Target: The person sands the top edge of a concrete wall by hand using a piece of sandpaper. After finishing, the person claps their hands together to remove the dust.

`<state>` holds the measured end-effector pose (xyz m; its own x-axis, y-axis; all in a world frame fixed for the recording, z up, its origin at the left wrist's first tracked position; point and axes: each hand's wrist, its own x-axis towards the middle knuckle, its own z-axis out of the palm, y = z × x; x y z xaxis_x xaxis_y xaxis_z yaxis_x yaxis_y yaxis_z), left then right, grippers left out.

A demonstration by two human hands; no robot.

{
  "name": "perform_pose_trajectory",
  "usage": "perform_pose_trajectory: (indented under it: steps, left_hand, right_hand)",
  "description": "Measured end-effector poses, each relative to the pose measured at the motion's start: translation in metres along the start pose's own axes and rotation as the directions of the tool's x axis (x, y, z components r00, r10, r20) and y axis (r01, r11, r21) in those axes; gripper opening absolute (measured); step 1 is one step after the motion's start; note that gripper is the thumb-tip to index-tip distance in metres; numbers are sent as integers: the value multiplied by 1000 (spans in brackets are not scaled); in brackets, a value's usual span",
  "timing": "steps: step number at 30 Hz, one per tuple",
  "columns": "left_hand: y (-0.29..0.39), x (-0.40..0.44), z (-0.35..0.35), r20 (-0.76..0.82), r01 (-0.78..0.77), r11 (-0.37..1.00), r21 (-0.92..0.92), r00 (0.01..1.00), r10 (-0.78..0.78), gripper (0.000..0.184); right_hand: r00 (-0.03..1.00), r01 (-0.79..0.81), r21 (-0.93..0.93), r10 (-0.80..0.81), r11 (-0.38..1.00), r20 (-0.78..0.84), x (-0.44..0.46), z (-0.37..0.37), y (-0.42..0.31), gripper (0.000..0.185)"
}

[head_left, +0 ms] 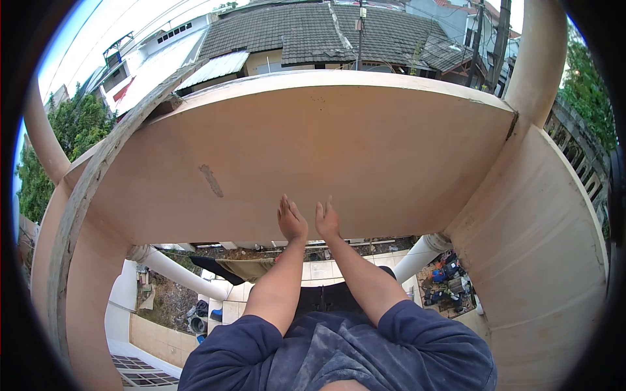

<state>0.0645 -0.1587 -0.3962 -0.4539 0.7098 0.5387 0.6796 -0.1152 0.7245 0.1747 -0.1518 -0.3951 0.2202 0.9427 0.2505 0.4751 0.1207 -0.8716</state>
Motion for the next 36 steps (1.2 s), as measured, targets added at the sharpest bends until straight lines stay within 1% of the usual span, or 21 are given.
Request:
perform_pose_trajectory:
  steps: [3,5,8,9,12,13,14,16,17,20,23,24,26,27,28,29,30,31,32,34,36]
  left_hand:
    - [46,47,-14,-189,-191,981,-20,965,183,54]
    - [81,83,-25,-299,-335,942,-38,903,309,55]
    - [149,140,-45,-447,-527,847,-71,776,445,55]
    - [168,164,-50,-477,-542,838,-57,752,454,55]
    - [221,233,-68,-549,-620,784,28,646,530,55]
    - [247,246,-82,-548,-617,787,-28,668,504,56]
    - [268,259,-93,-562,-624,781,-27,655,504,58]
    - [298,284,-109,-614,-658,752,-28,605,507,61]
    - [309,293,-115,-628,-676,736,-18,581,518,62]
    - [328,310,-129,-646,-709,704,38,520,558,62]
    - [322,304,-131,-595,-733,678,55,521,611,66]
    - [316,295,-127,-587,-734,678,44,530,612,63]
    - [283,275,-100,-562,-672,740,27,602,567,57]
    - [261,260,-83,-542,-616,788,7,659,521,56]
    - [237,241,-68,-509,-557,830,-17,720,472,55]
    - [204,227,-46,-509,-562,820,108,677,532,55]
    - [170,208,-25,-472,-526,845,95,724,504,56]
    - [150,182,-19,-438,-494,870,17,778,450,56]
    - [130,154,-14,-394,-451,891,-58,830,394,56]
    - [89,97,-3,-283,-322,945,-60,913,293,57]
    - [37,46,17,-172,-174,985,20,969,174,56]
  right_hand:
    - [976,215,200,-206,956,-69,23,-30,-67,68]
    - [848,509,208,-445,835,-286,44,-42,-114,67]
    - [686,714,180,-623,677,-376,76,-80,-196,67]
    - [625,770,167,-674,616,-394,93,-89,-219,68]
    - [538,835,169,-714,524,-447,141,-115,-289,69]
    - [506,854,147,-732,499,-457,153,-125,-312,70]
    - [499,858,144,-732,493,-464,163,-134,-332,70]
    - [355,919,52,-761,391,-543,176,-148,-369,69]
    - [347,922,49,-760,385,-550,180,-153,-382,69]
    - [365,920,76,-770,384,-523,186,-165,-404,74]
    - [367,922,113,-744,370,-559,185,-161,-396,74]
    - [381,915,117,-736,385,-560,182,-155,-384,71]
    - [472,867,147,-687,477,-553,170,-132,-344,68]
    - [529,835,184,-668,518,-524,159,-122,-321,66]
    - [567,802,194,-621,564,-541,146,-111,-300,61]
    - [598,778,193,-610,598,-520,132,-98,-274,61]
    - [624,754,188,-598,630,-503,121,-86,-247,61]
    - [684,701,197,-567,685,-460,106,-76,-218,60]
    - [742,641,203,-530,740,-412,89,-66,-189,60]
    - [917,388,326,-326,862,-229,55,-47,-134,63]
    - [953,276,221,-237,935,-188,28,-17,-73,65]
